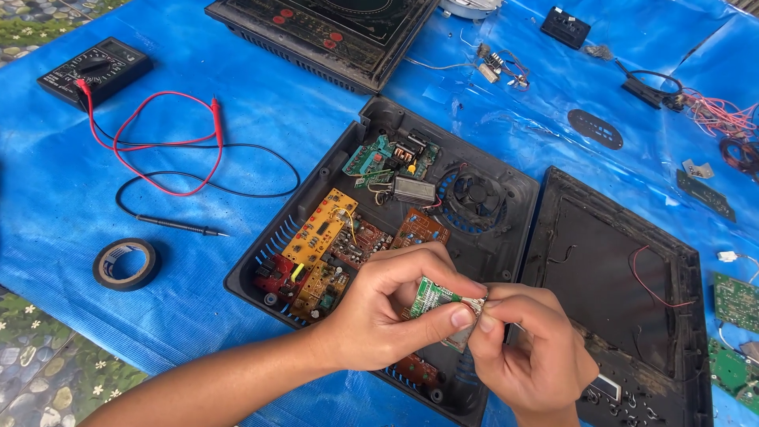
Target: Assembling and connecting small circuit modules and wires within an electronic device housing
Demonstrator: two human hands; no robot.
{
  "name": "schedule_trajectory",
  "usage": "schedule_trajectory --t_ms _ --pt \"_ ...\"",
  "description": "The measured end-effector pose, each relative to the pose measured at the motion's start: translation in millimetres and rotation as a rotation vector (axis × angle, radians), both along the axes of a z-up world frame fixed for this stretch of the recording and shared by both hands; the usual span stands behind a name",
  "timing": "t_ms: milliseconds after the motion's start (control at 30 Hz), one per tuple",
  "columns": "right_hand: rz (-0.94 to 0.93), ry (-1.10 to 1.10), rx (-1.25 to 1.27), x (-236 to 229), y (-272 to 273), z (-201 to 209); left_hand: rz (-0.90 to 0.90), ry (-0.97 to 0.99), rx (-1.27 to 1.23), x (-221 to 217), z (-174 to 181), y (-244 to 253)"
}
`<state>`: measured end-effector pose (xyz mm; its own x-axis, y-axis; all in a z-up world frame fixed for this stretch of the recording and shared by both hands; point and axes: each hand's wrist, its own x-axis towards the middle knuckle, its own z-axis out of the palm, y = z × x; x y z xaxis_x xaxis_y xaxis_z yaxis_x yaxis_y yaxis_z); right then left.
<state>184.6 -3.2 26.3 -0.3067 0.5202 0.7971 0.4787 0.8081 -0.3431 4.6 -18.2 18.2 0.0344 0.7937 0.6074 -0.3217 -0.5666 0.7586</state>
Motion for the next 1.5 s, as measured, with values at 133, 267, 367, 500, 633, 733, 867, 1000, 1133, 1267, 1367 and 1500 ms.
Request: schedule_trajectory --t_ms 133,267,367,500,633,733,867,1000,1133,1267,1367,1500 --pt "-0.030 -0.008 -0.111 9.6 -0.6 -12.0 -0.066 -0.066 -0.080 0.6 -0.3 -2.3" --pt "0.037 0.056 -0.064 10.5 1.5 -17.9 -0.096 -0.080 -0.079 0.9 -1.1 -2.8" --pt "0.055 0.087 -0.125 13.5 1.5 -20.9 -0.112 -0.082 -0.080 2.2 -2.3 -3.5" --pt "0.117 0.113 -0.007 4.4 5.8 -16.0 -0.188 -0.145 -0.166 6.7 -7.6 -4.6" --pt "0.133 0.137 -0.087 6.8 5.9 -18.4 -0.232 -0.177 -0.212 5.9 -6.6 -5.1" --pt "0.113 0.105 0.012 -2.1 5.4 -9.2 -0.271 -0.220 -0.252 3.6 -5.9 -3.0" --pt "0.059 0.056 0.039 -5.0 3.1 -3.0 -0.245 -0.198 -0.227 1.4 -6.0 -1.1" --pt "0.064 0.042 0.098 -8.5 5.1 -1.1 -0.247 -0.191 -0.207 0.7 -6.0 0.3" --pt "0.078 0.023 0.099 -6.0 7.9 -2.2 -0.251 -0.193 -0.211 0.6 -7.3 1.6" --pt "0.085 -0.015 0.068 -1.9 7.8 -3.3 -0.217 -0.168 -0.204 0.2 -8.4 2.7" --pt "0.081 -0.037 0.062 -3.3 7.2 -1.1 -0.195 -0.160 -0.197 0.4 -8.2 3.1" --pt "0.087 -0.066 0.106 -4.9 9.4 0.9 -0.174 -0.154 -0.196 0.9 -9.7 5.1"
